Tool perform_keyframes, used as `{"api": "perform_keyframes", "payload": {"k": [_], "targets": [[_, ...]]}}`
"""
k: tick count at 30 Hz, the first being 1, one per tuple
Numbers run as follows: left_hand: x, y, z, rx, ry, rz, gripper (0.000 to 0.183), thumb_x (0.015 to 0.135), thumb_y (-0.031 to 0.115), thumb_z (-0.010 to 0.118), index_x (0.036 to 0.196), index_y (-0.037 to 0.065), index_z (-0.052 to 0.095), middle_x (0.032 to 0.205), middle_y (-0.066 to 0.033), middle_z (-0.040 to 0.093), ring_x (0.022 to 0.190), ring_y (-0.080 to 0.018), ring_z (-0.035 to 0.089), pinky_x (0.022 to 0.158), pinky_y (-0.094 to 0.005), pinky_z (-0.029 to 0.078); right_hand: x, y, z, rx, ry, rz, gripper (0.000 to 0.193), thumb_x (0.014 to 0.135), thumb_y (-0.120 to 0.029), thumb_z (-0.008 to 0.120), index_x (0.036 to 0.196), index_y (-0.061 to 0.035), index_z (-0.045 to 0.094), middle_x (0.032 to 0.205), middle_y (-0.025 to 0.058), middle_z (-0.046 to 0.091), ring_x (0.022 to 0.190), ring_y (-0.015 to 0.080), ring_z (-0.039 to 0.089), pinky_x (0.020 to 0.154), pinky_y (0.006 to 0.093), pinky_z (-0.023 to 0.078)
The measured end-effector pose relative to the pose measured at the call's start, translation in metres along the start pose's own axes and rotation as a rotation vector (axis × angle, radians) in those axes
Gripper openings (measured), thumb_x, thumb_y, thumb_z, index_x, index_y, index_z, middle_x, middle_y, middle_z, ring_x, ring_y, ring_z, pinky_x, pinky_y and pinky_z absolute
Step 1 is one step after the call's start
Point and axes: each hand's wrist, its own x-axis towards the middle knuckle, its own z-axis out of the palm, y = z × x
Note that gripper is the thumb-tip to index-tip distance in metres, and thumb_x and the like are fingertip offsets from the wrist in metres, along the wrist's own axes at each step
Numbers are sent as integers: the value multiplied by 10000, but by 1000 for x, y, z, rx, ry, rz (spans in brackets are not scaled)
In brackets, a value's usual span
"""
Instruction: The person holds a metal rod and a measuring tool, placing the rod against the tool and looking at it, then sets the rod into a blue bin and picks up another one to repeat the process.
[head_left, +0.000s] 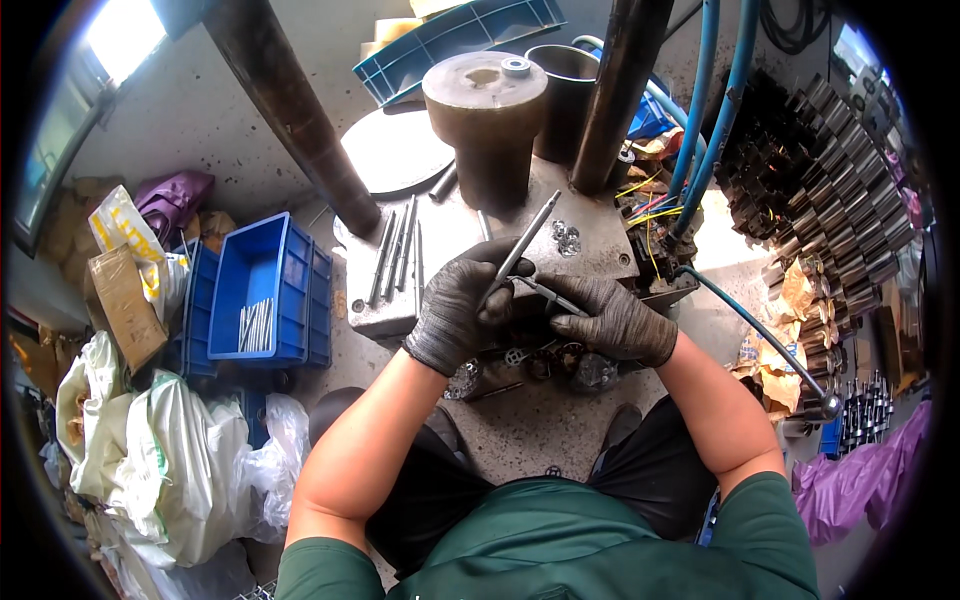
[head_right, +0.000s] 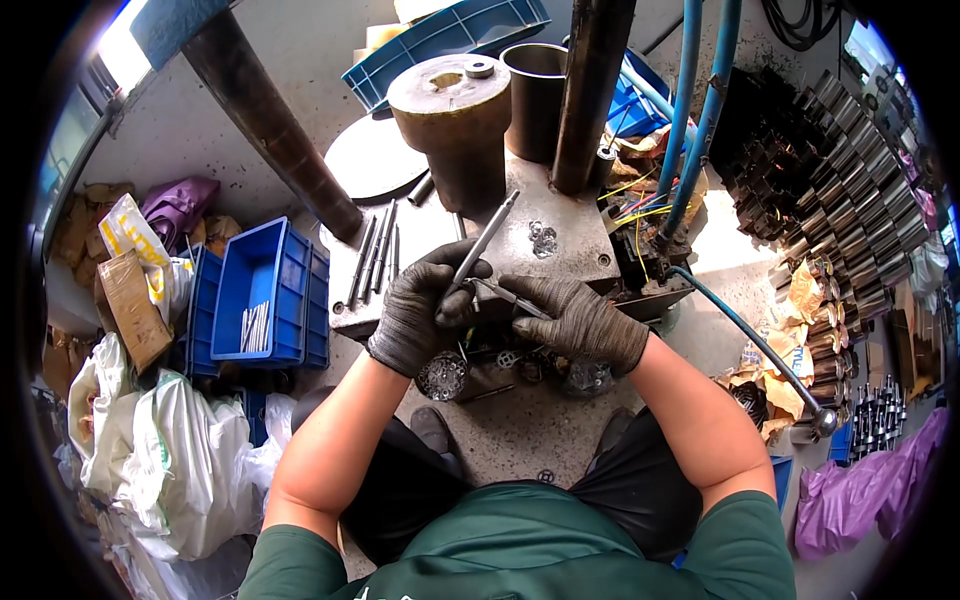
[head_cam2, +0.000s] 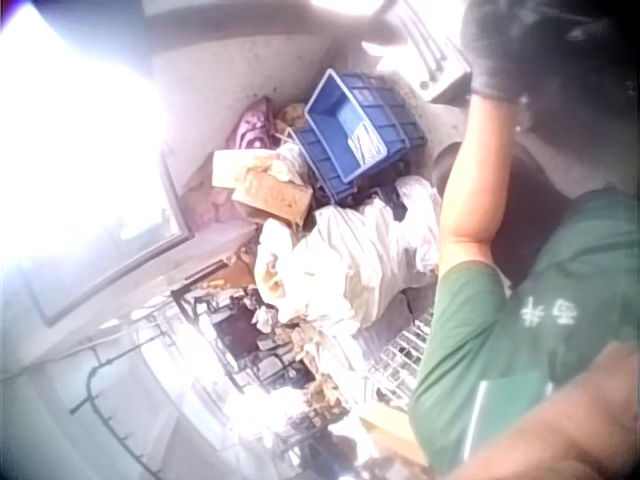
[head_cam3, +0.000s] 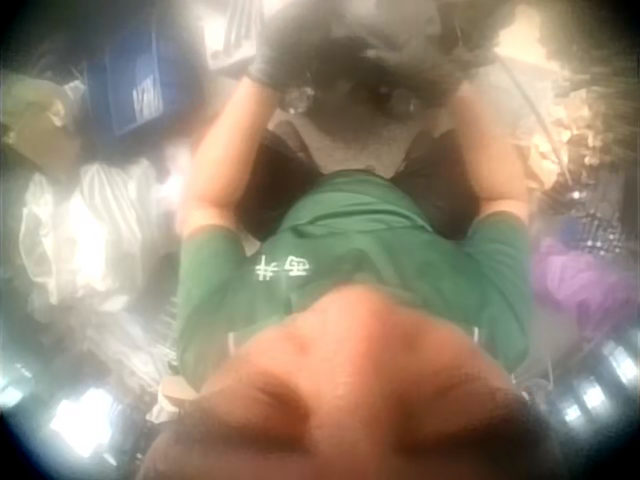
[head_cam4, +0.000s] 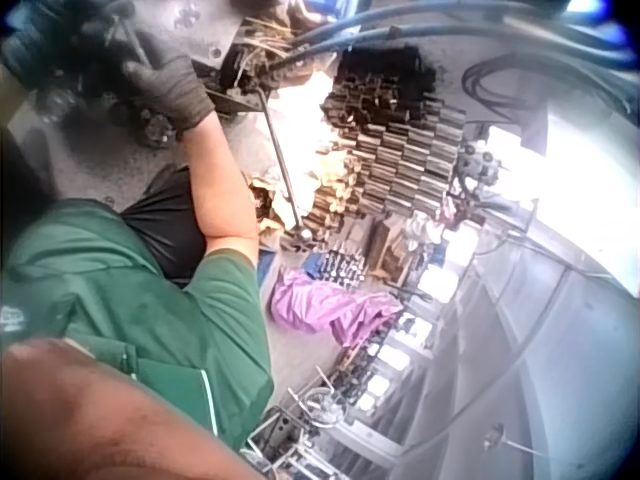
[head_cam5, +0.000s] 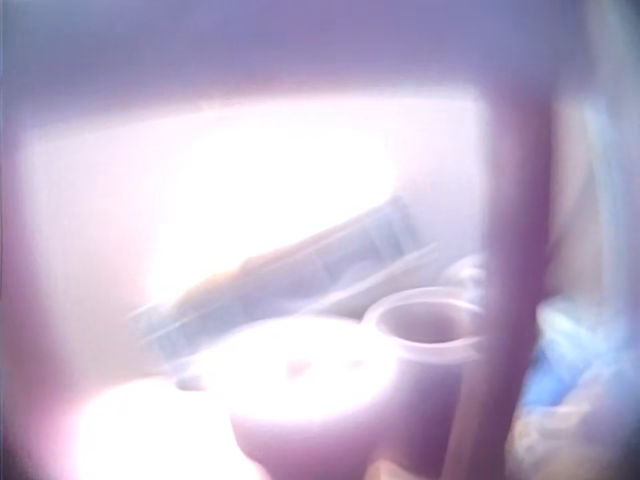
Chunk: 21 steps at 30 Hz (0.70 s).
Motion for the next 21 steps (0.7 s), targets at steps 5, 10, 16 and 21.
{"api": "perform_keyframes", "payload": {"k": [5, 10, 16, 21], "targets": [[-4, 16, 1, -98, -41, -13, 679, 895, 153, 674, 1516, -13, 456, 1210, -187, 697, 644, -118, 583, 527, -235, 500, -2, 0, -28, 47, -7, 175, 350, 895, -139, 686, 1219, -13, 646, 1019, 78, 684, 954, 154, 626, 901, 335, 529], [-11, 18, 12, 41, 19, 65, 730, 949, 213, 714, 1579, 39, 388, 1280, -178, 681, 821, -139, 687, 663, -271, 587, 2, 13, -45, -485, 357, 122, 211, 865, -91, 649, 1062, -19, 626, 929, 207, 685, 889, 367, 682, 814, 416, 546], [-13, 12, 15, 72, -1, 50, 767, 976, 290, 720, 1594, 41, 339, 1308, -213, 664, 849, -168, 723, 639, -270, 569, 20, 34, -43, -568, 503, 42, 311, 836, -119, 719, 1118, -5, 652, 1009, 231, 700, 975, 421, 679, 878, 453, 548], [-11, 14, 17, 39, -7, -7, 706, 989, 236, 693, 1589, 60, 365, 1285, -162, 689, 830, -166, 704, 605, -255, 545, 36, 57, -41, -722, 523, -28, 362, 806, -144, 763, 1127, -9, 668, 1055, 213, 708, 1017, 407, 675, 910, 465, 542]]}}
